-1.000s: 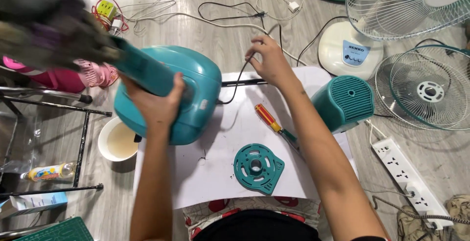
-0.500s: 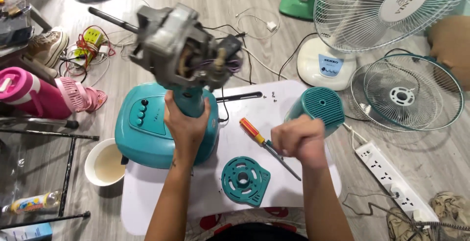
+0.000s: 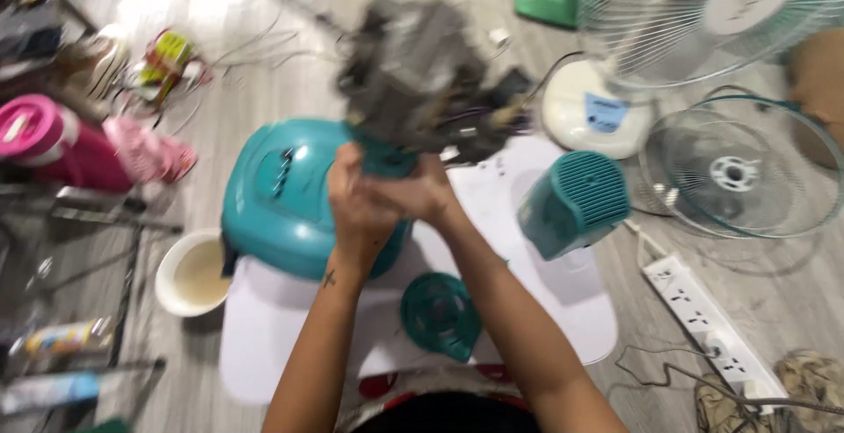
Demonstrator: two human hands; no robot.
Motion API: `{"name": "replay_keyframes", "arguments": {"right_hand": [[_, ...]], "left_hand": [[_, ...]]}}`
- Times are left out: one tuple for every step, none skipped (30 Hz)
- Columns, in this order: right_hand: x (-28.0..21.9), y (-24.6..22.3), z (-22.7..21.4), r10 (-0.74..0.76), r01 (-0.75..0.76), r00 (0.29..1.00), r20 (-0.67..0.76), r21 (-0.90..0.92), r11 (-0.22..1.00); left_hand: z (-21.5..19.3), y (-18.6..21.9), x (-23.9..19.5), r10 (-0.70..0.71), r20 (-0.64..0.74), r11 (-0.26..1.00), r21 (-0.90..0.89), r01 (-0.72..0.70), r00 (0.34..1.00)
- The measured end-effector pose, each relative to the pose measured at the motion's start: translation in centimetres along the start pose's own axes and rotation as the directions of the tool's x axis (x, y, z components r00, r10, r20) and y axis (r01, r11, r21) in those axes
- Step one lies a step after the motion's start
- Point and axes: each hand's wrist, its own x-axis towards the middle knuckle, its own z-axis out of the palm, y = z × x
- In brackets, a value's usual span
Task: The person cleans a teal pedestal fan by wiping its base and neck with a black cloth. They also remove a sticker from the fan's neck and wipe the surface again.
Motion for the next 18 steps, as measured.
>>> {"name": "replay_keyframes", "arguments": {"right_hand": [[0.9,-1.6,0.9,0.219,-0.222,0.975,-0.044,-0.085,0.971],[0.6,-1.5,1.0,0.231,-0.232,0.973,-0.018,-0.077,0.97],[0.2,-1.5,0.8,0.188,-0.187,0.979,-0.081,0.023,0.982],[-0.1,-1.5,0.6,0.153,-0.136,0.977,-0.148,0.12,0.983],[-0.5,-3.5,0.7,0.16,-0.145,0.979,-0.126,0.122,0.982],[-0.9,-5.5,0.8,0.085,-0.071,0.989,-0.121,0.111,0.991],[-1.1,-7.6,0.7,0.004,0.009,0.992,-0.124,0.101,0.995],[-0.8,-7.9,0.6,0.006,0.005,0.994,-0.11,0.105,0.994],[-0.8,-8.2,0.4,-0.064,0.069,0.995,-0.078,0.055,0.996],[-0.7,-8.5,0.2,-0.133,0.134,0.99,-0.042,0.009,0.991],[-0.5,-7.9,0.2,-0.129,0.13,0.991,-0.037,0.008,0.992],[-0.3,-7.4,0.2,-0.148,0.149,0.988,-0.039,0.019,0.989],[-0.1,-6.9,0.3,-0.169,0.171,0.985,-0.045,0.031,0.985],[0.1,-7.3,0.5,-0.168,0.169,0.985,-0.044,0.033,0.985],[0.2,-7.6,0.6,-0.112,0.109,0.993,-0.045,-0.064,0.992],[0.4,-7.9,0.8,-0.057,0.048,0.997,-0.05,-0.16,0.986],[0.6,-7.4,0.9,-0.055,0.047,0.997,-0.046,-0.16,0.986],[0.9,-6.9,1.0,-0.06,0.055,0.998,-0.025,-0.188,0.981]], "left_hand": [[-0.9,-0.2,0.6,0.111,0.049,0.984,-0.143,-0.103,0.993],[-2.2,-0.8,0.6,0.095,0.054,0.989,-0.118,-0.088,0.994],[-3.3,-1.2,0.6,0.047,0.249,0.987,-0.159,-0.007,0.967],[-4.4,-1.6,0.6,0.006,0.434,0.979,-0.186,0.084,0.901],[-6.3,-3.6,0.3,-0.014,0.429,0.981,-0.168,0.095,0.903],[-8.2,-5.4,-0.1,-0.174,0.363,0.944,-0.203,0.26,0.915],[-9.9,-7.2,-0.3,-0.325,0.301,0.878,-0.255,0.405,0.896],[-12.3,-8.8,-0.3,-0.334,0.293,0.879,-0.246,0.409,0.896],[-14.5,-10.2,-0.5,-0.375,0.258,0.919,-0.022,0.394,0.89],[-16.7,-11.6,-0.7,-0.408,0.216,0.907,0.204,0.368,0.887],[-17.3,-12.9,-1.9,-0.414,0.214,0.905,0.206,0.373,0.885],[-17.9,-14.1,-3.1,-0.447,0.24,0.886,0.254,0.389,0.862],[-18.7,-15.4,-4.2,-0.476,0.266,0.867,0.302,0.397,0.838],[-18.4,-15.9,-5.0,-0.478,0.265,0.866,0.304,0.398,0.837],[-18.2,-16.3,-5.9,-0.626,0.347,0.777,0.352,0.522,0.699],[-18.0,-16.8,-6.8,-0.744,0.413,0.667,0.411,0.621,0.526],[-17.6,-17.0,-7.2,-0.746,0.41,0.664,0.413,0.623,0.524],[-17.2,-17.2,-7.5,-0.788,0.411,0.615,0.482,0.624,0.459]]}}
